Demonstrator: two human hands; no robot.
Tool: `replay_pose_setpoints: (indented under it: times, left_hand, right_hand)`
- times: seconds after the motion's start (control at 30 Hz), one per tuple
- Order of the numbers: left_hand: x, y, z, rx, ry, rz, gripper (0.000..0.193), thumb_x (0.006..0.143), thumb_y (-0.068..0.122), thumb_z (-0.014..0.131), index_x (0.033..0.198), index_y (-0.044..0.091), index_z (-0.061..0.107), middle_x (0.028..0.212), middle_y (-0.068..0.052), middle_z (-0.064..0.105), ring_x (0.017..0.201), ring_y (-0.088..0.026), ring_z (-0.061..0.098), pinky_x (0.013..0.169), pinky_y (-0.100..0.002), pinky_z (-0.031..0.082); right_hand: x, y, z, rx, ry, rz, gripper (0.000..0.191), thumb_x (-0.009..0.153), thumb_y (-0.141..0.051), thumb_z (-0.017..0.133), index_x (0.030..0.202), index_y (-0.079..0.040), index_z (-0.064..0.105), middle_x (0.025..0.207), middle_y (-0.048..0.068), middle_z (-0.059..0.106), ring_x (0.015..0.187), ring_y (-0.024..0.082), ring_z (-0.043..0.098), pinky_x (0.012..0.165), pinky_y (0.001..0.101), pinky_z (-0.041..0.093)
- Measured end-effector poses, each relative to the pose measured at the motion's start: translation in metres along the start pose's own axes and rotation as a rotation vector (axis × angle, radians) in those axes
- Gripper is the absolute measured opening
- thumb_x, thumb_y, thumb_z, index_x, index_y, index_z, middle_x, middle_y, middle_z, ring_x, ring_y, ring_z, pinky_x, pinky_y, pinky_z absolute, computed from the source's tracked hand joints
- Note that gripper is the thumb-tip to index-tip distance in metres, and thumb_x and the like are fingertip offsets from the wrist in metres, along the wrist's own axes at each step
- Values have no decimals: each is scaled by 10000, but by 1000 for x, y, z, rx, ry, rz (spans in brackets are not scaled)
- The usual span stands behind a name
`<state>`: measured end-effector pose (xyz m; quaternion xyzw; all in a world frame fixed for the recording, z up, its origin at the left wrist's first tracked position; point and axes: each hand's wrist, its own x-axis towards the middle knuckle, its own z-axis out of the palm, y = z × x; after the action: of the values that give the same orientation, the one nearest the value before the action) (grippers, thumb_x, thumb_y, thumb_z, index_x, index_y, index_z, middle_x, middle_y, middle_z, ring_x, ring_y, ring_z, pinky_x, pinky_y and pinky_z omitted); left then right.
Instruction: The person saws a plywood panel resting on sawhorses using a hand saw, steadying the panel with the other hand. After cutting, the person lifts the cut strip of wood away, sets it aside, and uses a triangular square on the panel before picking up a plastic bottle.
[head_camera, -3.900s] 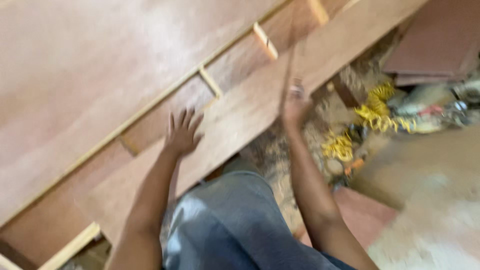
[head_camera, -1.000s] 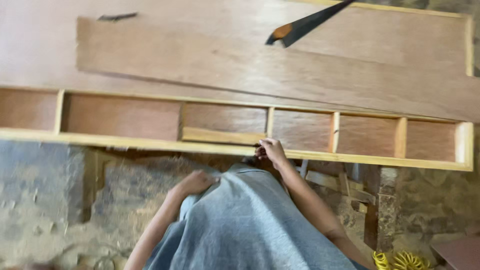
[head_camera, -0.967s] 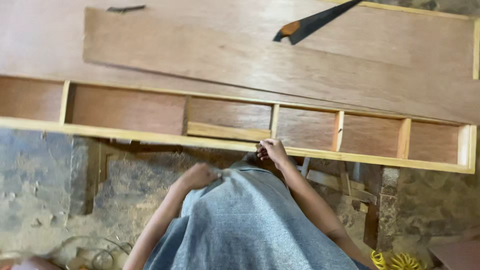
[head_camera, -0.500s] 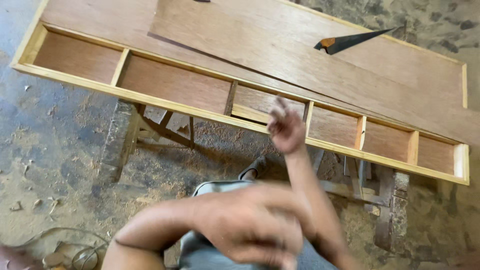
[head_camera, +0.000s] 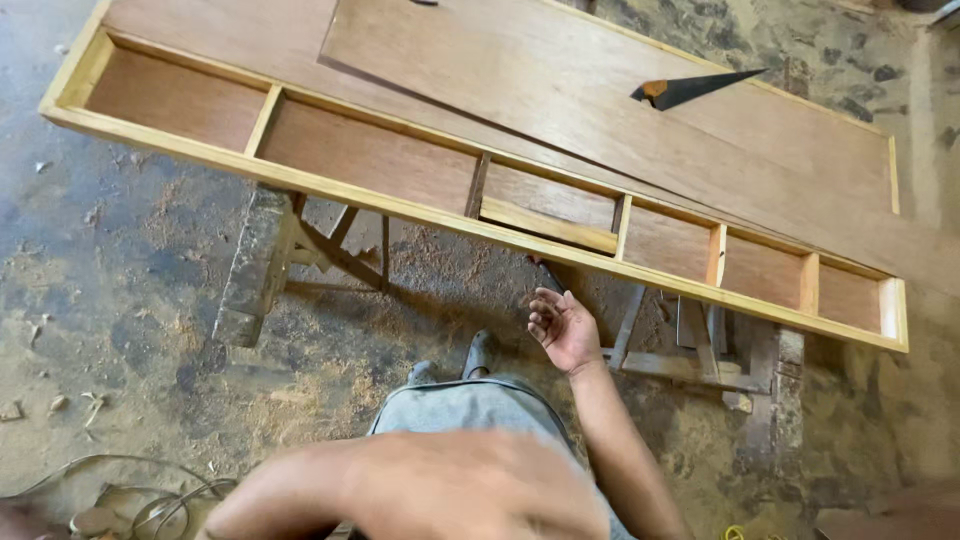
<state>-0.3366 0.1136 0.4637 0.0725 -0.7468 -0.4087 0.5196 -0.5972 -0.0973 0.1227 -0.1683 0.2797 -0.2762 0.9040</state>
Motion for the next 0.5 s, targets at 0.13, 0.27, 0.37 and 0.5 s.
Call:
replay_pose_setpoints:
  times: [0.13,0.27,0.37,0.5]
  left_hand:
    - [-2,6,28,252,453,-129,242,1004,256,627,1034,19,588,1146,-141,588,1048,-254,605,931,-357,510]
    - [28,3,71,125,226,-33,267,1017,273,603,1070,12,581,1167,-148,583,1078,-274,599,963,-373,494]
    - [28,0,102,66,81,-19,288,1027,286,585,1097,7,576,1184,-153,579,1100,-290,594,987,-384,482]
    - [14,-10,117,30,95,-41,317,1040,303,561,1133,-1,569,1205,-160,573,1130,-310,588,1019,-399,466]
  right_hand:
    - [4,7,10,-108,189,37,472,1075,-404,451,1263,-13,637,1047,140,733,865,250,708,795,416,609]
    - [17,19,29,-129,54,84,427,1085,-358,460,1277,-22,640,1041,133,724,887,253,706,809,394,602]
    - [23,27,44,-212,-8,102,418,1067,-337,449,1241,-14,649,1029,131,741,890,249,717,792,402,596]
    - [30,33,58,-263,79,127,376,1093,-316,452,1194,-18,657,976,127,748,851,238,719,778,392,595]
